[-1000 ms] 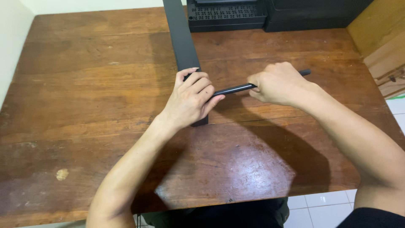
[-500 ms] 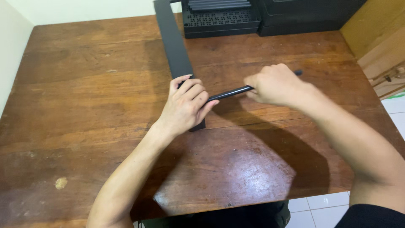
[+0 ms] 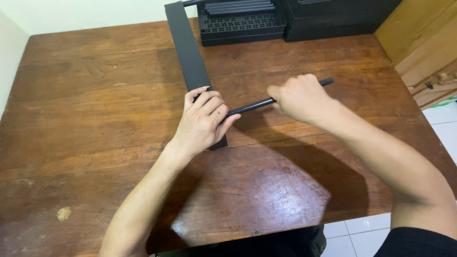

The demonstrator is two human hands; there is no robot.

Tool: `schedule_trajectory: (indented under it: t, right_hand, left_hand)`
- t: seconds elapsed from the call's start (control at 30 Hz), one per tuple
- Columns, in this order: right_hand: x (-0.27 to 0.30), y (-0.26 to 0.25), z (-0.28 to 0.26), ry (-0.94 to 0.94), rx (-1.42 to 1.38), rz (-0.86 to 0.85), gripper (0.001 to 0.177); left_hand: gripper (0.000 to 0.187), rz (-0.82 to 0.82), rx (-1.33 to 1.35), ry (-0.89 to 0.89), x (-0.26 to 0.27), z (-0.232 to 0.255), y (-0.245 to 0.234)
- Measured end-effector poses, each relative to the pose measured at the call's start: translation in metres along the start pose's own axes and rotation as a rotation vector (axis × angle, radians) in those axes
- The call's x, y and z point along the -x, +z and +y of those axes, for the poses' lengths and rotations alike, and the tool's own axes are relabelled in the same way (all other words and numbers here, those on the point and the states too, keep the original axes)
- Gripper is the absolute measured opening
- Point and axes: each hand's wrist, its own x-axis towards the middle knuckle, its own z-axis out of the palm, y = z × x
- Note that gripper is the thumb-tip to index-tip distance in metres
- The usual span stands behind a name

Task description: The person assembles a black plastic tray by inserting four black cylindrical rods into the corners of the tray base. The person repeatedly inserts and removes the rods, adjusting their positions to secure the tray structure on a wooden table.

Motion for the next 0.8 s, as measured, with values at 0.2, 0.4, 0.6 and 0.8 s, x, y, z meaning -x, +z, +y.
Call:
schedule_trajectory:
  t: [0.2,0.4,0.6,0.8]
  right_hand:
    - [0.006,0.03,-0.008,-0.117,0.317,0.669,0.02]
    - [0.008,0.005,0.001,-0.212,0.213,0.289,0.034]
    - [-0.007,-0.039,0.006,-0.313,0.461,0.295,0.018]
    - [-0.026,-0.037,-0.012,-0.414,0.502,0.587,0.02]
  left_hand:
    - [0.025,0.0,0.016,-0.006,0.001,0.001,0.0]
    - [0.044,-0.132,0.14,0.036,-0.012,-0.005,-0.031]
    - [0.048,-0.227,0.036,0.223,-0.013,-0.032,-0.054]
    - [0.054,-0.211,-0.046,0.121,0.023,-0.014,0.02]
